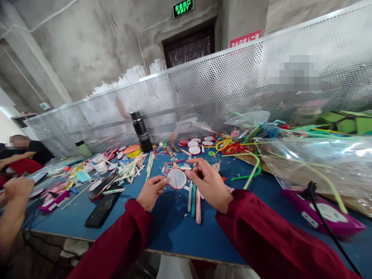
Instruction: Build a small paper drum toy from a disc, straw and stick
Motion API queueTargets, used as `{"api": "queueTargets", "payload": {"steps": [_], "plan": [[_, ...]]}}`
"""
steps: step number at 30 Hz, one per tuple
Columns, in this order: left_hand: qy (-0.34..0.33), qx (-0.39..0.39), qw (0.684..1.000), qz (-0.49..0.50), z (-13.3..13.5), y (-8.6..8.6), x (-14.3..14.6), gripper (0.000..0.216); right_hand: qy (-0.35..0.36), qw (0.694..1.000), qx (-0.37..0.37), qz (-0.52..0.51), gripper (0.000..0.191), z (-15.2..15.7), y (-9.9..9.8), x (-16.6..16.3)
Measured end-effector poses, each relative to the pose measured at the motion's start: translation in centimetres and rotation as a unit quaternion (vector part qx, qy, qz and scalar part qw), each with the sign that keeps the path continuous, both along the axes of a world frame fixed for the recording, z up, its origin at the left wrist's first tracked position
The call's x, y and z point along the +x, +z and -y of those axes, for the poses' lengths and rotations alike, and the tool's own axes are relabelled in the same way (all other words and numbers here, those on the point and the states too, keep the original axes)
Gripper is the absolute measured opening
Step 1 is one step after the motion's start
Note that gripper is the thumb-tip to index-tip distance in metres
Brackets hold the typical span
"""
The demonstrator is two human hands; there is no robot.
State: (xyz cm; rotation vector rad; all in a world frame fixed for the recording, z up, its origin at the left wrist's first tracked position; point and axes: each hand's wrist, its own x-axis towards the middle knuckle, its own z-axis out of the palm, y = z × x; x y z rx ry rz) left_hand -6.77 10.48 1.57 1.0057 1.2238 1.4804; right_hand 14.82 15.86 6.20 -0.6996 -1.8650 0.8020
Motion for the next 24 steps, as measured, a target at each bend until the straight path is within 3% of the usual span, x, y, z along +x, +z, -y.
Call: {"api": "queueTargets", "payload": {"steps": [3,6,8,10,12,15,19,24], "plan": [[0.000,0.001,1.000,0.014,0.0,0.0,-0.1,0.038,-0.045,0.998,-0.006,0.043,0.059,0.0,-0.4,1.1],[0.005,0.002,1.000,0.021,0.0,0.0,-0.2,0.038,-0.208,0.960,0.096,0.158,0.069,-0.2,-0.2,3.2],[0.006,0.001,1.000,0.027,0.0,-0.1,-0.2,0.038,-0.272,0.931,0.134,0.205,0.066,0.0,-0.1,4.9],[0.007,-0.002,1.000,0.030,0.0,-0.1,-0.2,0.038,-0.299,0.914,0.136,0.239,0.048,0.5,-0.2,6.5],[0.009,-0.005,1.000,0.030,0.0,-0.1,-0.2,0.039,-0.283,0.904,0.199,0.249,0.034,1.5,-0.7,7.7],[0.024,-0.010,0.999,0.028,-0.1,0.0,-0.2,0.042,-0.270,0.882,0.297,0.246,0.035,3.3,-1.7,8.6],[0.060,-0.018,0.998,0.017,-0.1,0.2,-0.1,0.046,-0.268,0.872,0.341,0.228,0.028,5.2,-4.1,9.4],[0.079,-0.036,0.996,0.018,-0.1,1.2,0.1,0.051,-0.234,0.871,0.362,0.235,0.026,5.5,-8.2,11.4]]}}
